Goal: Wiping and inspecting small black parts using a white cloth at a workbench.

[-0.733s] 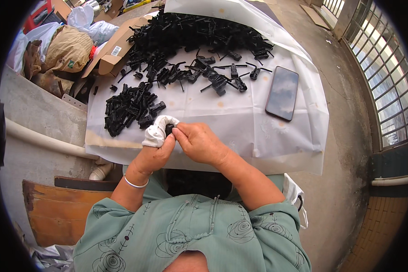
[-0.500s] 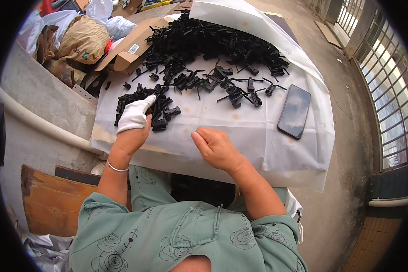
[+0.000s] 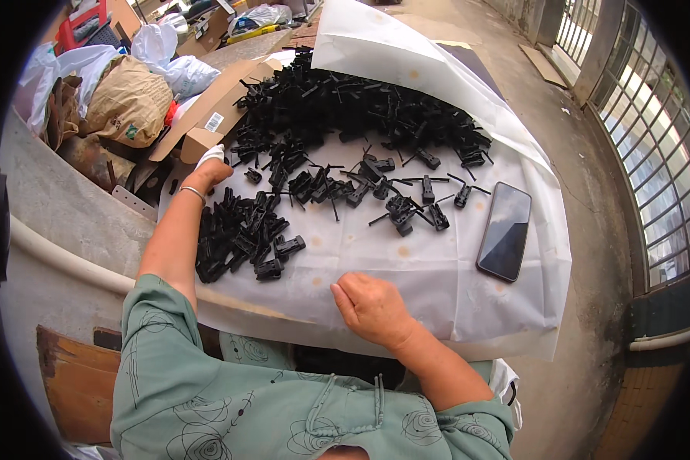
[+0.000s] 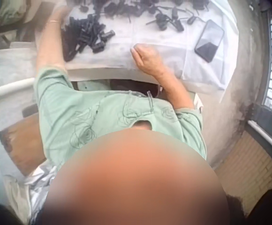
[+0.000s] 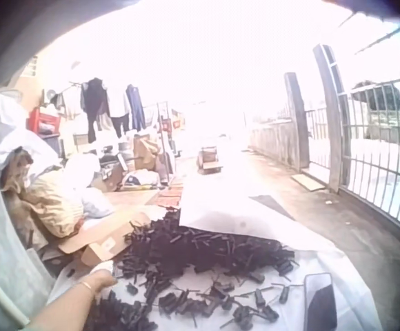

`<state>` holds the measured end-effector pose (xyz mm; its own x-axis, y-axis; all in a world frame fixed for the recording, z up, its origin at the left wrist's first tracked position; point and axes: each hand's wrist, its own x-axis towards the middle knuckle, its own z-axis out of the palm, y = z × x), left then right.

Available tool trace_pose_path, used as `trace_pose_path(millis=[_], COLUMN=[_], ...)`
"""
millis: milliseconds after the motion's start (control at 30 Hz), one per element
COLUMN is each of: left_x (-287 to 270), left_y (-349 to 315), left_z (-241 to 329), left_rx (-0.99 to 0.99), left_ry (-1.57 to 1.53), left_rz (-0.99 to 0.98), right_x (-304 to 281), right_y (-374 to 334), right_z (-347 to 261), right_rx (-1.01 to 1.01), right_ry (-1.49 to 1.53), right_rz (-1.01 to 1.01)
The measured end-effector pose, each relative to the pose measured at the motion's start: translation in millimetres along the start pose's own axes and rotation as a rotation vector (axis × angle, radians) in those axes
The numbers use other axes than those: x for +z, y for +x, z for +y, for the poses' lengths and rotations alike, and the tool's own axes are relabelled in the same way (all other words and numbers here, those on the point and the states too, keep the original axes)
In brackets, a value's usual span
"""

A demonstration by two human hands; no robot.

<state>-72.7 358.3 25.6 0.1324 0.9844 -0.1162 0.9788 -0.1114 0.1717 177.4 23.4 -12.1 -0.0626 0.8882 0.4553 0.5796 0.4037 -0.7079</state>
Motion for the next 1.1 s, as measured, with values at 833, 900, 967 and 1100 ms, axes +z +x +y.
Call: trace_pose_path(millis=[833,900,967,1100], left_x=[40.8,41.0,28.3,-3.2], left_y=[-169.9,-180.6,-195.1,-220.5], left_z=[197.0,191.8,190.7,169.6], left_rx=[0.697,0.813,0.768,0.706], left_ry=[-0.383,-0.456,-0.528,-0.683], left_rz=[-0.213,-0.157,-0.244,-0.332], right_x=[-42.9,-61.6,-69.8,-66.4], right_y=[0.7,1.0,-2.5,-12.2], right_z=[3.6,3.0,11.8,2.5], right_rx=[-0.072,0.021,0.098,0.093], right_ry=[0.087,0.138,0.083,-0.066], right_rz=[0.061,0.127,0.182,0.177])
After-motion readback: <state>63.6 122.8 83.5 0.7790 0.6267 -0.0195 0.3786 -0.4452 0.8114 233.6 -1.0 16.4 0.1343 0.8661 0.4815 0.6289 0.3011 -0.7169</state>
